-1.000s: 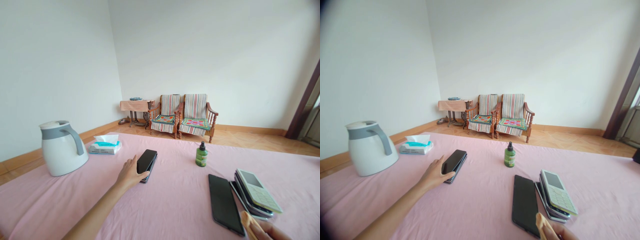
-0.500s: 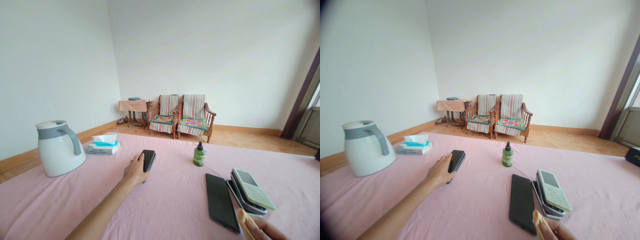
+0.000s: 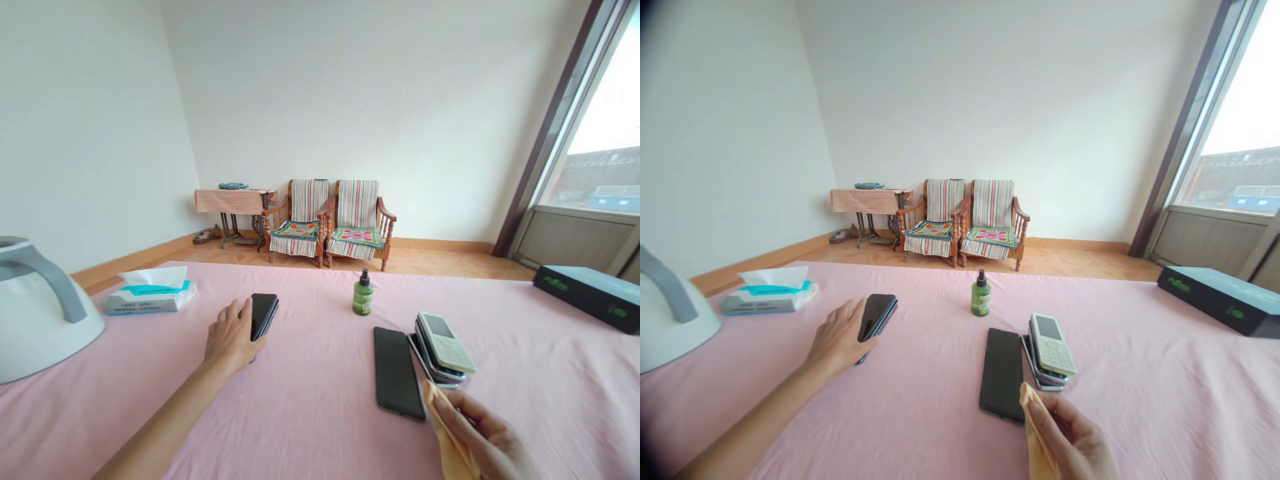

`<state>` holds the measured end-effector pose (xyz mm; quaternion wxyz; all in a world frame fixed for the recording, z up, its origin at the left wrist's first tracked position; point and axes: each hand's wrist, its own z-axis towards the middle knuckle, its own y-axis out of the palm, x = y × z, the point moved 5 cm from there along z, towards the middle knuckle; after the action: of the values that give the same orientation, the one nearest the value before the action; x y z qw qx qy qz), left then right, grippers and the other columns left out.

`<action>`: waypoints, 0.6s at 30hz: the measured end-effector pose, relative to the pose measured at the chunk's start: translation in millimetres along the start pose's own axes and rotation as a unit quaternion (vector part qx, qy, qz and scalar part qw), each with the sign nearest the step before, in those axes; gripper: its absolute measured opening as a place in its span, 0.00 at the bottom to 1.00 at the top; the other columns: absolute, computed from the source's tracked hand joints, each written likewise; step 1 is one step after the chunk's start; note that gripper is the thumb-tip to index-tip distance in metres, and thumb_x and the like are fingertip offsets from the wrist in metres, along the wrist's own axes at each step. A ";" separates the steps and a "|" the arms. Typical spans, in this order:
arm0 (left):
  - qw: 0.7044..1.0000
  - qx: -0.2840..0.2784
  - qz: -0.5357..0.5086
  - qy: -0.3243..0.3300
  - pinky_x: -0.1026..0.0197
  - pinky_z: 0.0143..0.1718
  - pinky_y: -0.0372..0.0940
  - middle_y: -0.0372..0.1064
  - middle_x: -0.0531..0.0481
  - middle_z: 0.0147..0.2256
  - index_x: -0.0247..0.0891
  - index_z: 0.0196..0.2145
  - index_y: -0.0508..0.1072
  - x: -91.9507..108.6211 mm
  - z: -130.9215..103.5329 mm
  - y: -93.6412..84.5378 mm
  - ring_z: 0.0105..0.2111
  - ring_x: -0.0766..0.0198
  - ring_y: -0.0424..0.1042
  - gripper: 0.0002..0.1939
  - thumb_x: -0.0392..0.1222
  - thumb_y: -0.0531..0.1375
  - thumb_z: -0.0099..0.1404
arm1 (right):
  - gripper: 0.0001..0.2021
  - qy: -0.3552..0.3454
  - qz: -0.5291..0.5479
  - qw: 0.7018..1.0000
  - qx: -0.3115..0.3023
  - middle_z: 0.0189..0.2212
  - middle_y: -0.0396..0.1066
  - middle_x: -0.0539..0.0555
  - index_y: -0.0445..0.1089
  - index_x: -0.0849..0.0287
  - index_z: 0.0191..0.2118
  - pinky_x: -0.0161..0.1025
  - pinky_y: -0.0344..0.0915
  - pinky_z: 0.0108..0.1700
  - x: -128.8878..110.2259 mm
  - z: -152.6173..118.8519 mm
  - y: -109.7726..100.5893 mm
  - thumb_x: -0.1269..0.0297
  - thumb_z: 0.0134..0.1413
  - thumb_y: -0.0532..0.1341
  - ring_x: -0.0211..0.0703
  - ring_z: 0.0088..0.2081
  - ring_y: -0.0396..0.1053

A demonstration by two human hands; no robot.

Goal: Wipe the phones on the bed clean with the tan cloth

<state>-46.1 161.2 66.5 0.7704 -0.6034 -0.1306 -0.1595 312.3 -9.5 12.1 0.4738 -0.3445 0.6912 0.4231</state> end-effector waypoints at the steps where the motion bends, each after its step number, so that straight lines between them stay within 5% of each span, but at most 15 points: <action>1: 0.999 0.002 -0.027 0.025 0.34 0.58 0.43 0.45 0.29 0.63 0.28 0.62 0.49 11.8 -5.3 0.8 0.63 0.34 0.40 0.40 0.41 0.58 0.54 | 0.18 0.003 0.004 1.000 0.002 0.25 0.75 0.51 0.78 0.57 0.31 0.28 0.62 0.23 -0.9 -1.3 1.8 0.52 0.31 0.73 0.40 0.26 0.69; 4: 0.983 -0.065 -0.128 0.110 0.47 0.58 0.54 0.50 0.39 0.62 0.36 0.62 0.53 58.2 -30.2 17.1 0.61 0.47 0.53 0.35 0.41 0.57 0.58 | 0.19 0.003 0.001 1.000 0.008 0.23 0.72 0.50 0.77 0.59 0.30 0.28 0.58 0.20 -3.8 -4.6 6.7 0.51 0.31 0.73 0.37 0.23 0.66; 7: 0.944 -0.186 -0.224 0.153 0.60 0.41 0.69 0.68 0.38 0.51 0.33 0.58 0.61 106.3 -62.6 47.1 0.44 0.58 0.73 0.28 0.41 0.57 0.60 | 0.19 0.006 0.004 1.000 0.009 0.22 0.71 0.50 0.76 0.60 0.29 0.28 0.57 0.21 -4.8 -5.1 7.7 0.50 0.32 0.72 0.36 0.23 0.63; 11: 0.897 -0.263 -0.328 0.139 0.61 0.39 0.69 0.69 0.34 0.50 0.29 0.58 0.60 149.8 -92.4 78.0 0.44 0.56 0.73 0.33 0.39 0.61 0.56 | 0.20 -0.003 0.014 1.000 0.006 0.23 0.70 0.50 0.75 0.60 0.30 0.28 0.57 0.24 -1.3 -1.7 5.3 0.49 0.34 0.71 0.36 0.24 0.63; 18: 0.873 -0.252 -0.407 0.095 0.61 0.41 0.67 0.70 0.40 0.48 0.32 0.54 0.65 175.4 -103.4 90.7 0.44 0.57 0.71 0.28 0.30 0.58 0.53 | 0.21 -0.026 -0.001 0.999 0.020 0.22 0.71 0.51 0.76 0.61 0.28 0.29 0.57 0.23 -1.2 0.9 4.2 0.47 0.32 0.72 0.37 0.24 0.64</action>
<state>151.9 65.4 30.4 0.4683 -0.6523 -0.2460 -0.5428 309.3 -6.9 14.1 0.4988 -0.3241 0.6869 0.4174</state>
